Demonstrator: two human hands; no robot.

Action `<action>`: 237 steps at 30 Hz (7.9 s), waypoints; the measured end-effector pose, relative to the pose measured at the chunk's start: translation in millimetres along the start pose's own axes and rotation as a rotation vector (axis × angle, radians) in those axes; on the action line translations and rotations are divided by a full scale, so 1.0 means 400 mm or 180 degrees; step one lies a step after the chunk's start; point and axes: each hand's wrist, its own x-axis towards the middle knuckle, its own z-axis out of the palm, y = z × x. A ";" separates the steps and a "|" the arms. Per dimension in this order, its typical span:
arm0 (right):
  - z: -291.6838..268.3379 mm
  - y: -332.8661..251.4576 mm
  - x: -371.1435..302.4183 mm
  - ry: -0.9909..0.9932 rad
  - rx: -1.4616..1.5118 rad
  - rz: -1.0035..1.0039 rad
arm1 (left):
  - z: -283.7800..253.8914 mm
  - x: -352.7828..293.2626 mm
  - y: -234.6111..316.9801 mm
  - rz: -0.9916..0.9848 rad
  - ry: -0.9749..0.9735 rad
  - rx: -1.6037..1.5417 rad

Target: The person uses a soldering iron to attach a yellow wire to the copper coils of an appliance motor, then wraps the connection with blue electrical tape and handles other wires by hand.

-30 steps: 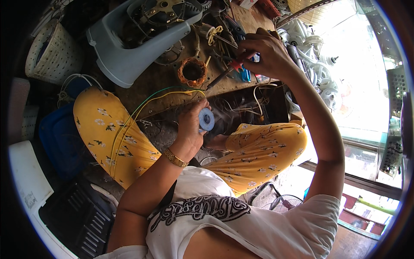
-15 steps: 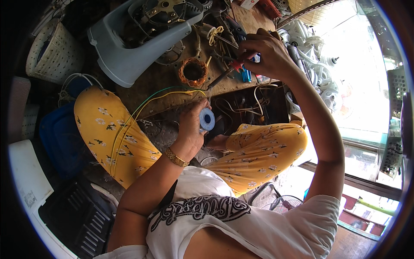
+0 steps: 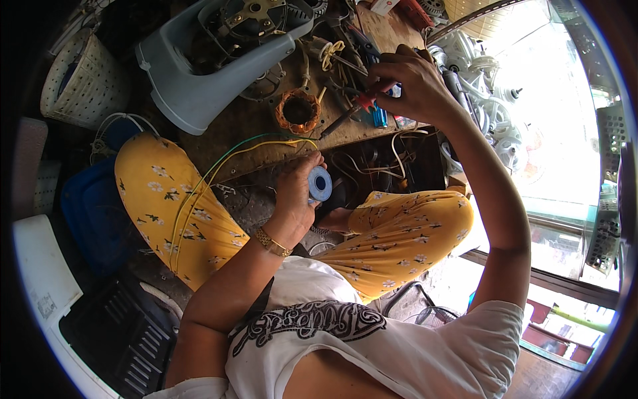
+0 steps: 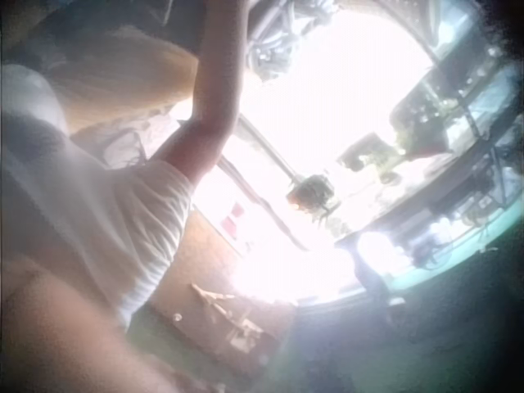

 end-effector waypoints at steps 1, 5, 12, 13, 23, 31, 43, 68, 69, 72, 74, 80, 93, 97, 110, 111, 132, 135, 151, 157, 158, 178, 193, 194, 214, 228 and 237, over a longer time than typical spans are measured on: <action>0.000 0.000 0.000 0.0015 0.0012 -0.0006 | 0.000 0.000 0.000 -0.0005 0.0004 0.0009; 0.003 0.005 -0.003 0.0090 0.0013 -0.0074 | 0.008 -0.007 0.003 -0.0016 0.0012 0.0023; 0.003 0.007 -0.008 -0.0062 0.0133 0.0080 | 0.005 -0.003 0.001 -0.0024 -0.0038 0.0033; 0.003 0.007 -0.009 -0.0057 0.0137 0.0095 | 0.005 -0.003 0.001 -0.0031 -0.0030 0.0058; 0.005 0.007 -0.010 -0.0020 0.0114 0.0092 | 0.003 -0.004 -0.001 -0.0012 -0.0070 0.0033; -0.004 0.004 -0.002 0.0037 0.0040 -0.0081 | 0.001 -0.001 -0.002 0.0036 -0.0061 0.0025; -0.002 0.004 -0.003 0.0030 0.0079 -0.0006 | 0.003 0.001 -0.001 0.0001 -0.0017 -0.0010; 0.001 0.000 0.004 0.0148 0.0086 -0.0136 | 0.007 0.006 0.004 -0.0025 0.0016 -0.0142; 0.002 0.000 0.004 0.0133 0.0123 -0.0123 | 0.008 0.006 0.005 -0.0015 0.0015 -0.0167; -0.002 -0.003 0.004 0.0076 0.0099 -0.0089 | 0.012 0.004 0.004 -0.0004 0.0027 -0.0236; -0.001 -0.003 0.005 0.0112 0.0043 -0.0133 | 0.012 0.006 0.003 -0.0019 0.0025 -0.0262; 0.003 -0.001 0.005 0.0164 0.0057 -0.0164 | 0.006 0.010 0.003 -0.0001 -0.0033 -0.0251; 0.001 -0.003 0.007 0.0039 0.0127 -0.0046 | 0.006 0.013 -0.002 0.0024 -0.0025 -0.0221; 0.003 -0.003 0.006 0.0153 0.0018 -0.0142 | 0.001 0.017 -0.003 0.0012 -0.0072 -0.0233; 0.002 -0.004 0.008 0.0047 0.0094 -0.0074 | 0.005 0.013 0.001 0.0003 -0.0087 -0.0244; 0.002 -0.004 0.008 0.0048 0.0088 -0.0081 | 0.004 0.015 0.000 0.0013 -0.0083 -0.0258; 0.002 -0.005 0.009 0.0133 0.0094 -0.0121 | 0.008 0.019 0.000 -0.0015 -0.0117 -0.0251; 0.003 -0.003 0.010 0.0127 0.0131 -0.0156 | 0.003 0.024 -0.001 0.0015 -0.0169 -0.0252; 0.005 -0.001 0.005 0.0077 0.0026 -0.0094 | 0.007 0.022 -0.005 0.0000 -0.0117 -0.0227; 0.003 -0.005 0.008 0.0021 0.0011 -0.0064 | 0.008 0.023 -0.002 -0.0021 -0.0079 -0.0225; 0.005 -0.001 0.008 0.0001 0.0007 -0.0047 | 0.008 0.024 -0.002 -0.0003 -0.0087 -0.0241; 0.002 -0.009 0.008 0.0059 0.0004 0.0027 | 0.012 0.023 -0.007 0.0075 -0.0119 -0.0340; -0.002 -0.016 0.009 -0.0055 0.0060 0.0167 | 0.010 0.031 -0.014 0.0134 -0.0190 -0.0412; -0.003 -0.019 0.010 -0.0079 0.0063 0.0197 | 0.007 0.032 -0.015 0.0131 -0.0192 -0.0419; 0.002 -0.013 0.010 0.0031 0.0088 0.0040 | 0.017 0.015 -0.005 0.0040 -0.0114 -0.0279; 0.010 -0.009 0.008 0.0032 0.0118 0.0125 | -0.007 -0.054 0.006 0.0385 0.0014 0.0008; 0.010 -0.005 -0.003 -0.0076 0.0066 0.0276 | -0.047 -0.025 -0.002 0.1319 -0.0016 0.0232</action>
